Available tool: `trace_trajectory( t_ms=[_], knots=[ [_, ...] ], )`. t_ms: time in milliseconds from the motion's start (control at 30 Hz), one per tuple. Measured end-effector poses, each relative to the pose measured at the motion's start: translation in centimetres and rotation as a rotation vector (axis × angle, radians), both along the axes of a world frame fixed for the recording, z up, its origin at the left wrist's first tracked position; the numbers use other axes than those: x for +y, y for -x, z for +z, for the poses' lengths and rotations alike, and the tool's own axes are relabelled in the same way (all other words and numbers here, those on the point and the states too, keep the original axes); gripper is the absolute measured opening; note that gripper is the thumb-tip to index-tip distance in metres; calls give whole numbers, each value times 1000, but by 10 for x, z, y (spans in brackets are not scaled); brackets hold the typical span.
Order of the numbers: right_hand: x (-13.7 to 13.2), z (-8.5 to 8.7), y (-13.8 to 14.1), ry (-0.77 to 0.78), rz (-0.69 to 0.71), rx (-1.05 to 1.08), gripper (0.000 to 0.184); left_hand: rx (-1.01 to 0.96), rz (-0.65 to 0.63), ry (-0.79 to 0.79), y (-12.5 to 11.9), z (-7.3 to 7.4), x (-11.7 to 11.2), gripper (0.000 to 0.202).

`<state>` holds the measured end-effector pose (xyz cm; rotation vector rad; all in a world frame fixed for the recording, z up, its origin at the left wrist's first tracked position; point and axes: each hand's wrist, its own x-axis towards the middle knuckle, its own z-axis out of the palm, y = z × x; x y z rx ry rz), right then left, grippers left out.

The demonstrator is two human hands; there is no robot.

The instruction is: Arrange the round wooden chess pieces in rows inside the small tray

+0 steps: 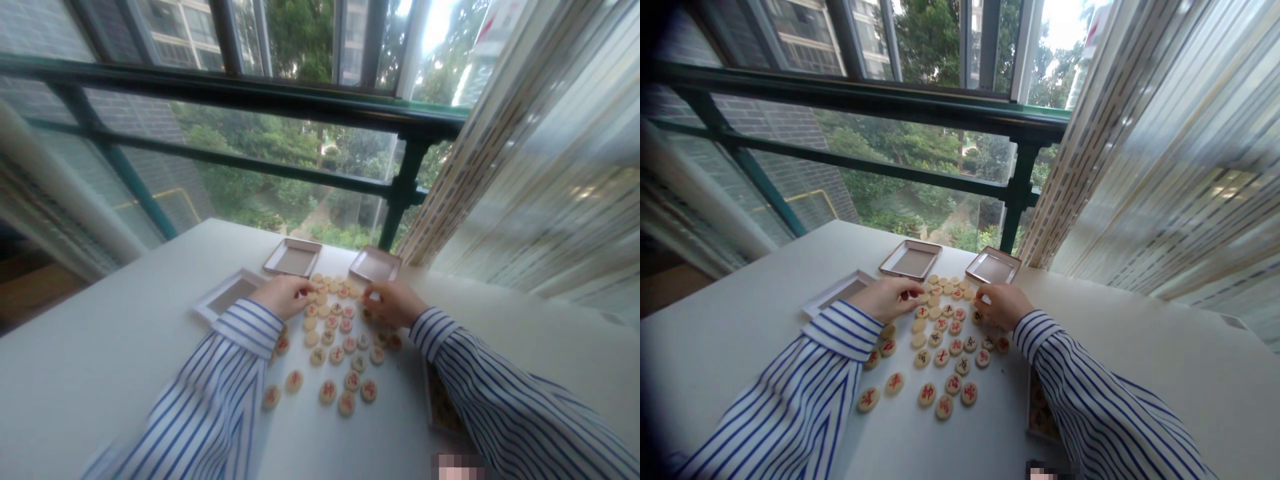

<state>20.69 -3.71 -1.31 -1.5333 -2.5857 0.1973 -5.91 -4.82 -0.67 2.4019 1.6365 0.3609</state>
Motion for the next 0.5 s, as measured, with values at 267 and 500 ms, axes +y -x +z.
trace_trajectory(
  t_ms=[267,500],
  knots=[
    [0,2,-1,61,-26,-68,32,-10,-36,18,-6,0,-2,32],
    [1,4,-2,62,8,-94,25,-16,-8,-27,-10,-6,-1,27]
  ],
)
